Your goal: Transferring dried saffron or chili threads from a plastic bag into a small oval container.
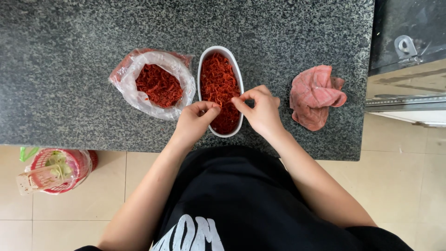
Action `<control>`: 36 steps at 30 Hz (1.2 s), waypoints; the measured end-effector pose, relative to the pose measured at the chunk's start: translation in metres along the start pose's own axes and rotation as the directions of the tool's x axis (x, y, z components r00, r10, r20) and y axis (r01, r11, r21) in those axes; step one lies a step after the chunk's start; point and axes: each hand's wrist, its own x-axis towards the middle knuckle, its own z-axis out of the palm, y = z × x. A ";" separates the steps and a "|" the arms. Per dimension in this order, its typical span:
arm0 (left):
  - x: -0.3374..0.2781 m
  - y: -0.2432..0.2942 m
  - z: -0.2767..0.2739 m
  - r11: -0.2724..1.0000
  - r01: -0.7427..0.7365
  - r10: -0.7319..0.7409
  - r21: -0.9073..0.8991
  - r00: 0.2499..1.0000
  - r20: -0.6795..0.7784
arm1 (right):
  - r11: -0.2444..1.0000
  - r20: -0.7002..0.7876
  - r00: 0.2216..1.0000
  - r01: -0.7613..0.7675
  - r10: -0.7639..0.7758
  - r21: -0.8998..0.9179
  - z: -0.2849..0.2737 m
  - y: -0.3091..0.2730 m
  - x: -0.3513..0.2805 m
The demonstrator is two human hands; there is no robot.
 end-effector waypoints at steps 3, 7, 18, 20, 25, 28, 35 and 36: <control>0.000 -0.003 0.003 1.000 -0.005 0.006 0.017 1.000 -0.010 | 0.997 0.080 0.997 -0.022 0.016 0.078 -0.006 -0.015 -0.001; 0.000 -0.005 0.005 0.999 -0.012 0.013 0.033 0.999 -0.048 | 0.940 0.199 0.978 -0.130 0.069 0.315 -0.003 -0.021 -0.003; -0.013 0.016 0.003 0.866 -0.159 0.234 0.475 0.967 -0.103 | 1.000 0.157 0.987 0.015 -0.017 0.011 -0.003 -0.009 0.008; -0.009 0.002 0.002 0.836 -0.231 0.319 0.497 0.942 -0.099 | 1.000 0.172 0.985 -0.013 0.008 0.028 0.006 -0.009 0.015; -0.011 0.004 0.002 0.808 -0.283 0.385 0.517 0.917 -0.100 | 0.987 0.134 0.978 0.159 -0.158 0.007 0.018 -0.036 0.038; -0.011 0.005 0.001 0.819 -0.226 0.335 0.527 0.934 -0.121 | 0.965 0.209 0.953 0.245 -0.221 -0.098 0.029 -0.043 0.051; -0.011 0.000 -0.006 0.829 -0.255 0.370 0.497 0.917 -0.147 | 0.932 0.167 0.942 0.319 -0.292 -0.170 0.019 -0.044 0.052; -0.009 -0.006 -0.006 0.833 -0.284 0.399 0.475 0.903 -0.160 | 0.958 0.113 0.956 0.279 -0.270 -0.072 0.012 -0.047 0.050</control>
